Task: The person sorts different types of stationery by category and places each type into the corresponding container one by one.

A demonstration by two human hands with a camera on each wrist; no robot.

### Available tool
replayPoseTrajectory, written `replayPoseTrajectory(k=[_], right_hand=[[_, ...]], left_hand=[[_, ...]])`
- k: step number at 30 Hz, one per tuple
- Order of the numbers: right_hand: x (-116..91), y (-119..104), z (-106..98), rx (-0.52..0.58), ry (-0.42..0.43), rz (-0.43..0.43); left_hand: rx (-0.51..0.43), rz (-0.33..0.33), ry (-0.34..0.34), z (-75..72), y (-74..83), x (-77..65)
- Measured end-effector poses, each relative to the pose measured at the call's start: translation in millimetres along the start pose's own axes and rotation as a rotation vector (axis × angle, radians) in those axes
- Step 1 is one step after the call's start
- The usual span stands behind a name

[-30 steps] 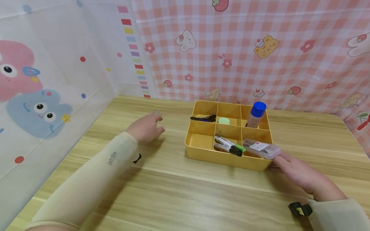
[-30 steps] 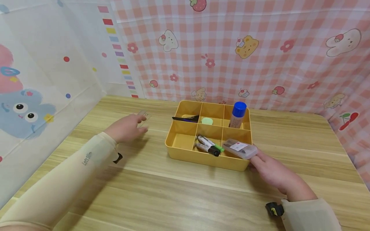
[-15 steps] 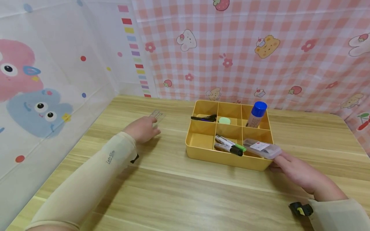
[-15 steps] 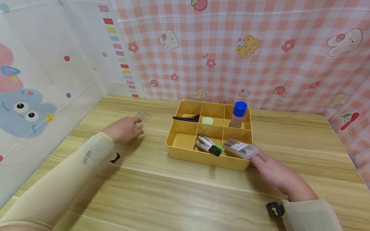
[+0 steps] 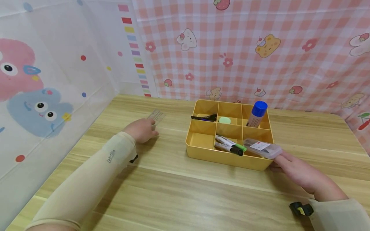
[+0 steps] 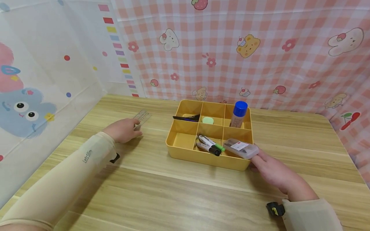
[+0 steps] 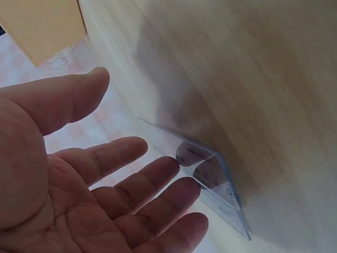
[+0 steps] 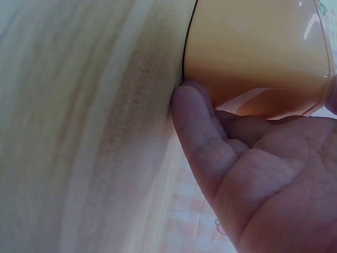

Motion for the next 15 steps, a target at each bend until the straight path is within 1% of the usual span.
replayPoseTrajectory(k=[6, 15], right_hand=[[0.0, -0.1, 0.3, -0.006, -0.002, 0.001], [-0.6, 0.1, 0.7, -0.012, 0.005, 0.025]], left_hand=[[0.007, 0.003, 0.003, 1.3, -1.2, 2.1], [0.016, 0.001, 0.012, 3.3, -1.3, 2.9]])
Point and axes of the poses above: each hand's wrist, its own x-axis towards the middle knuckle, its own z-axis out of the palm, y = z × x, the point moved 2 cm from there along x, towards the middle knuckle, and after that the axes turned 12 degrees about -y, right-handed, at the moved point
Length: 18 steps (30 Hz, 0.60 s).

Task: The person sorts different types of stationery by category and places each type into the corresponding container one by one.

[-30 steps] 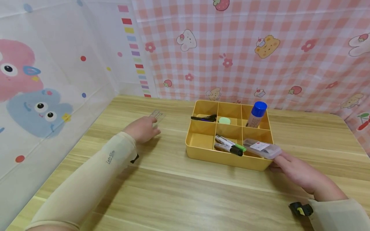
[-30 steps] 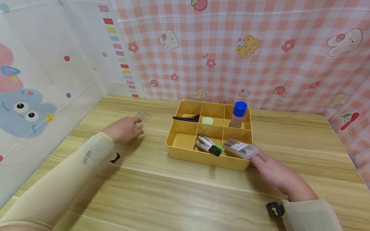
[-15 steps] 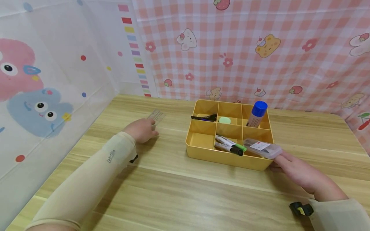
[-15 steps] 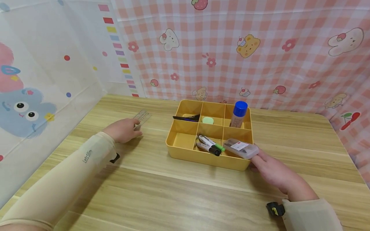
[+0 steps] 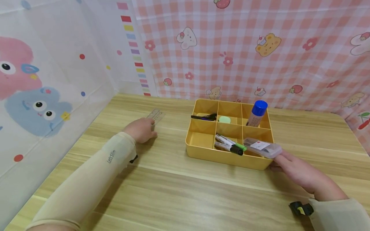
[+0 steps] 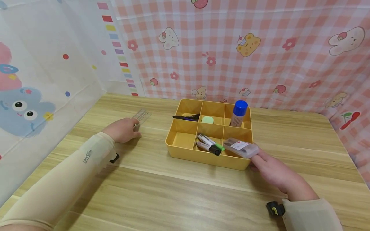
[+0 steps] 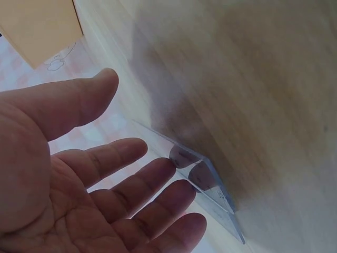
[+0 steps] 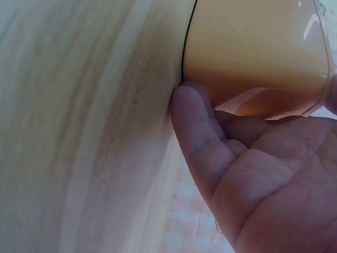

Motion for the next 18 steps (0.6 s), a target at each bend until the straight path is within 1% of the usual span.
replayPoseTrajectory(k=[6, 13, 18], right_hand=[[0.6, -0.5, -0.5, -0.008, 0.0, -0.006], [0.1, -0.9, -1.0, -0.011, -0.001, -0.019], [-0.7, -0.8, -0.6, -0.019, 0.007, 0.003]], left_hand=[[0.001, -0.007, 0.006, -0.8, -0.2, 0.4], [0.025, -0.015, 0.014, -0.1, -1.4, 2.3], [0.027, -0.02, 0.01, 1.0, -1.3, 2.2]])
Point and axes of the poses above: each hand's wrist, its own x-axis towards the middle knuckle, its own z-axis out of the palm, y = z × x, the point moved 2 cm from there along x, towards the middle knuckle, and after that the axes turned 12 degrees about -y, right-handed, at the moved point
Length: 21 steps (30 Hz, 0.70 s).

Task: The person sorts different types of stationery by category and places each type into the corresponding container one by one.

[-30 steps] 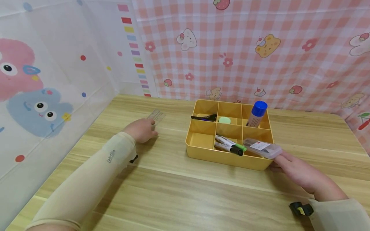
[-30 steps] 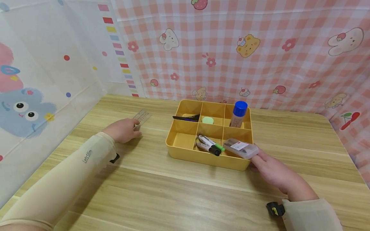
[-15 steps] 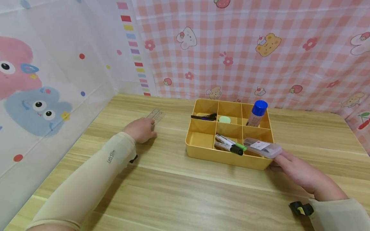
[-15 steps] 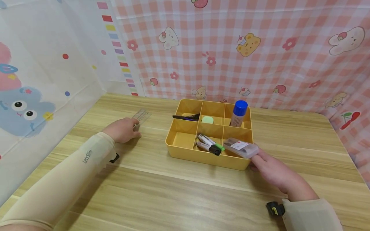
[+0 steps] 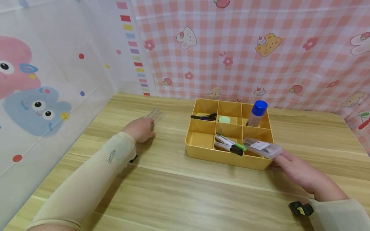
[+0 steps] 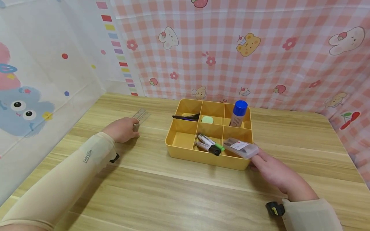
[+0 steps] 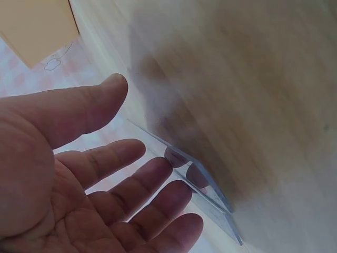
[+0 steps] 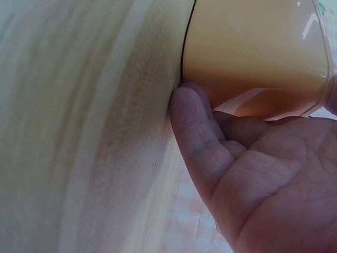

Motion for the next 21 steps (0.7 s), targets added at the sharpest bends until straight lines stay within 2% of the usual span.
replayPoseTrajectory(k=[15, 21], right_hand=[[-0.8, 0.0, 0.9, 0.001, 0.004, 0.035], [0.1, 0.5, 0.3, 0.004, 0.002, 0.013]], left_hand=[[0.008, -0.022, 0.007, -0.1, 1.9, -1.4], [0.002, -0.015, 0.011, -1.5, 0.3, -2.4]])
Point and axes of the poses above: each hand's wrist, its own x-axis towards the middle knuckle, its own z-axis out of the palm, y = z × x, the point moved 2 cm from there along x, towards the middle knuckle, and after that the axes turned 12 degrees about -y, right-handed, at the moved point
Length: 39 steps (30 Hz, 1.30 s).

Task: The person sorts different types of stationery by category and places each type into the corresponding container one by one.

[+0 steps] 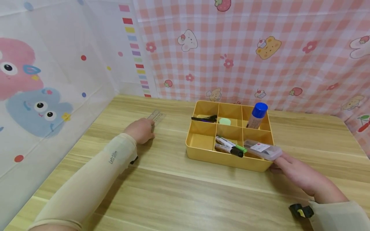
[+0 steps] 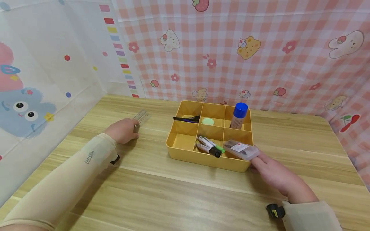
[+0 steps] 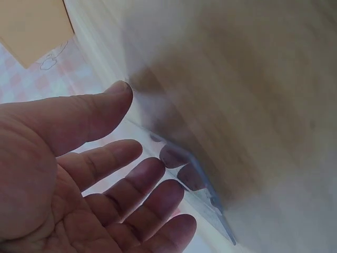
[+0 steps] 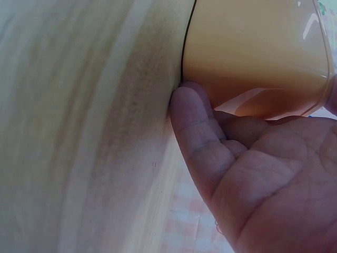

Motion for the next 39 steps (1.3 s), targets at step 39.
replayPoseTrajectory(k=[39], right_hand=[[-1, -1, 1, 0.002, -0.002, -0.001]], left_hand=[[-0.03, -0.057, 0.005, -2.2, -23.1, 3.4]])
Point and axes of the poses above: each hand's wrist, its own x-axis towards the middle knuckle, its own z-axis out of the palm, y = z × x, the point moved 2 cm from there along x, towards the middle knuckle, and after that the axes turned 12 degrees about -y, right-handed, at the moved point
